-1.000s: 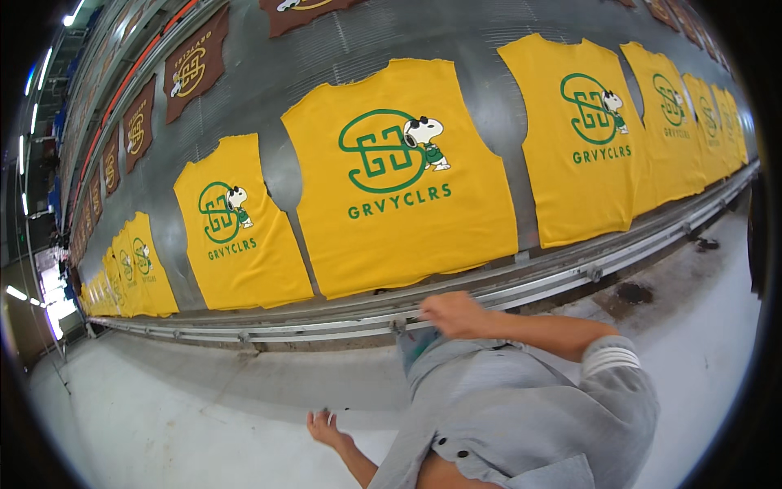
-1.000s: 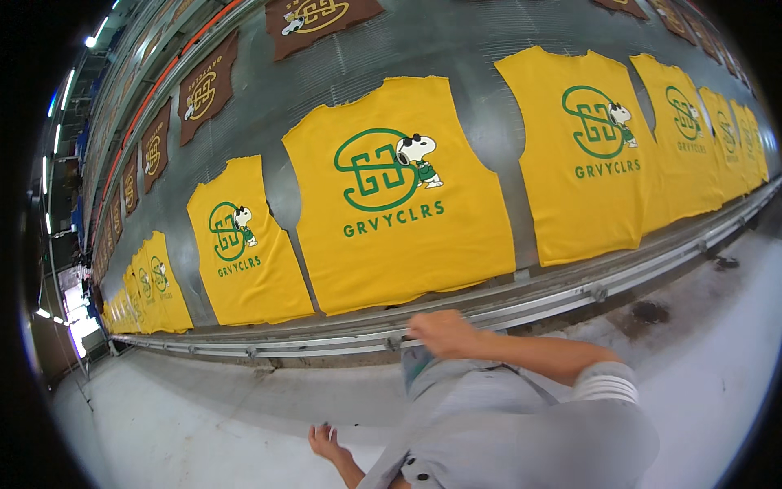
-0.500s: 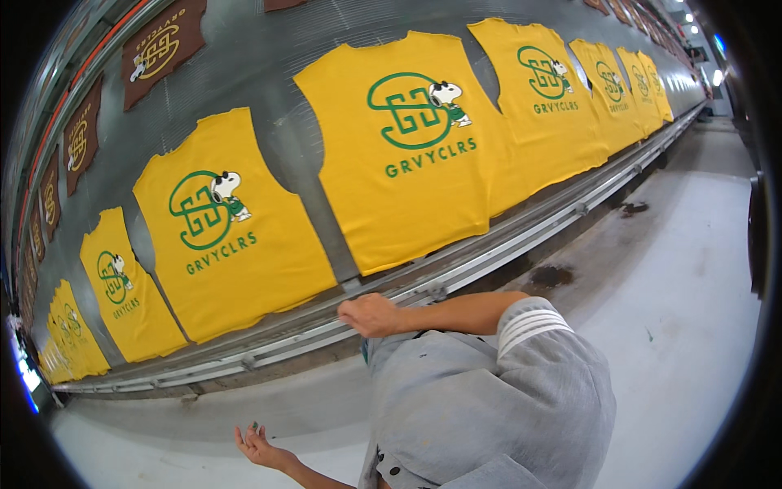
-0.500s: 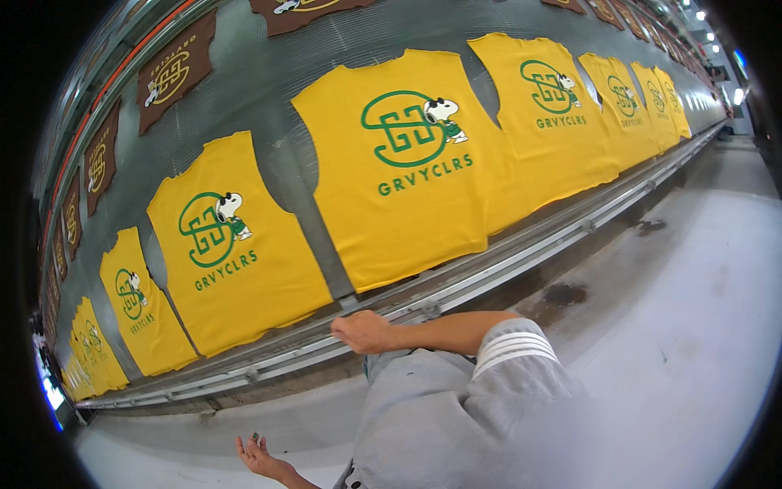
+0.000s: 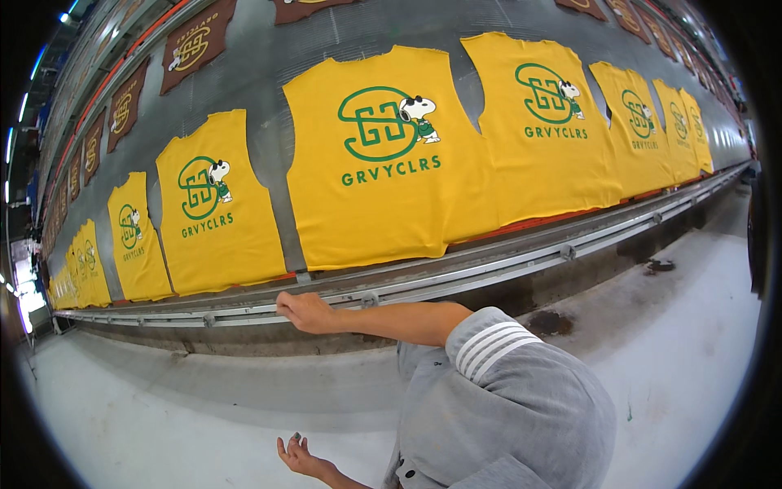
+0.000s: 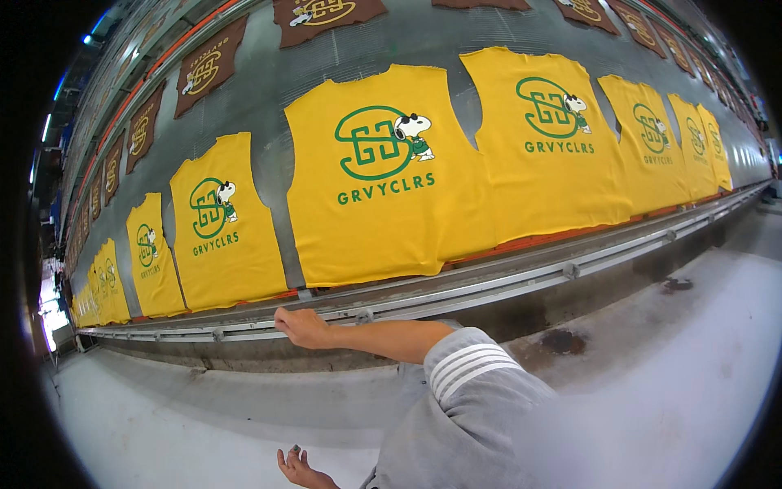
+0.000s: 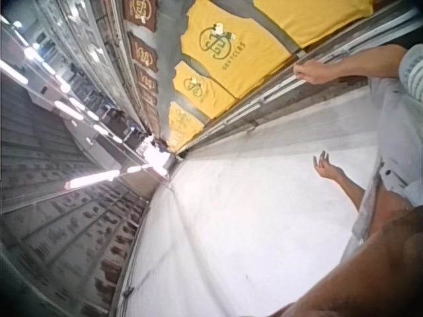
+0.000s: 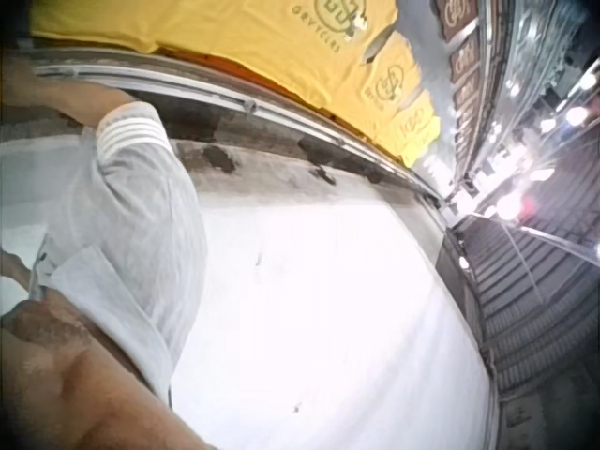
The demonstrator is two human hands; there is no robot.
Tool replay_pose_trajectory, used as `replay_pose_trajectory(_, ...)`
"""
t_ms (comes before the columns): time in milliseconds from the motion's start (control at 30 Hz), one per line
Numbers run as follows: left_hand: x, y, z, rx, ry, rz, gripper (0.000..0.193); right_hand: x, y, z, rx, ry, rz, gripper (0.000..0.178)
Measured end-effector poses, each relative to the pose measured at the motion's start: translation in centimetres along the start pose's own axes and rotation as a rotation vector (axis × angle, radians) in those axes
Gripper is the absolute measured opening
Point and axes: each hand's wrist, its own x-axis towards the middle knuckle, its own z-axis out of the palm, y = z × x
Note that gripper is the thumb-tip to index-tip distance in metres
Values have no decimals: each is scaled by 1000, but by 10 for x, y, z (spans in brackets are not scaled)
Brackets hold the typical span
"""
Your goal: The person uses a small green tool to press and smooth a green and white cartoon patch onto a yellow t-shirt laid on a curved metal surface. They work on the edges and details of the patch, then move to the next shirt in a row of identical shirts to repeat the process.
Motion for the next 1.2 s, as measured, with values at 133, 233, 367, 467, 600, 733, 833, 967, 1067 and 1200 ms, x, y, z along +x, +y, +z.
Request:
replay_pose_trajectory(133,-61,7,15,-34,32,-17,45,-43,-42,-61,37,-183,8,14)
replay_pose_trajectory(233,-87,-25,32,-56,-1,-101,46,-87,-52,-129,73,-207,-49,17)
replay_pose_trajectory(367,-117,-113,54,-32,-73,-245,45,-146,-34,-270,-145,-65,114,18)
replay_pose_trajectory(467,-179,-123,82,84,-69,-388,41,-197,-34,-410,-335,110,198,22)
replay_pose_trajectory(600,-259,-121,107,147,-104,-488,40,-293,-38,-568,-556,135,358,17)
replay_pose_trajectory(733,-312,-91,131,255,-228,-326,38,-367,-35,-660,-667,139,363,13)
replay_pose_trajectory(833,-338,-28,147,238,-163,-191,38,-400,-13,-688,-665,132,388,17)
replay_pose_trajectory(967,-371,25,152,317,-101,-77,42,-397,-6,-686,-581,73,403,16)
replay_pose_trajectory(1067,-393,31,153,297,-69,-61,42,-397,-13,-693,-543,-15,411,18)
replay_pose_trajectory(1200,-421,13,161,260,-144,-72,42,-401,-5,-700,-478,-199,550,21)
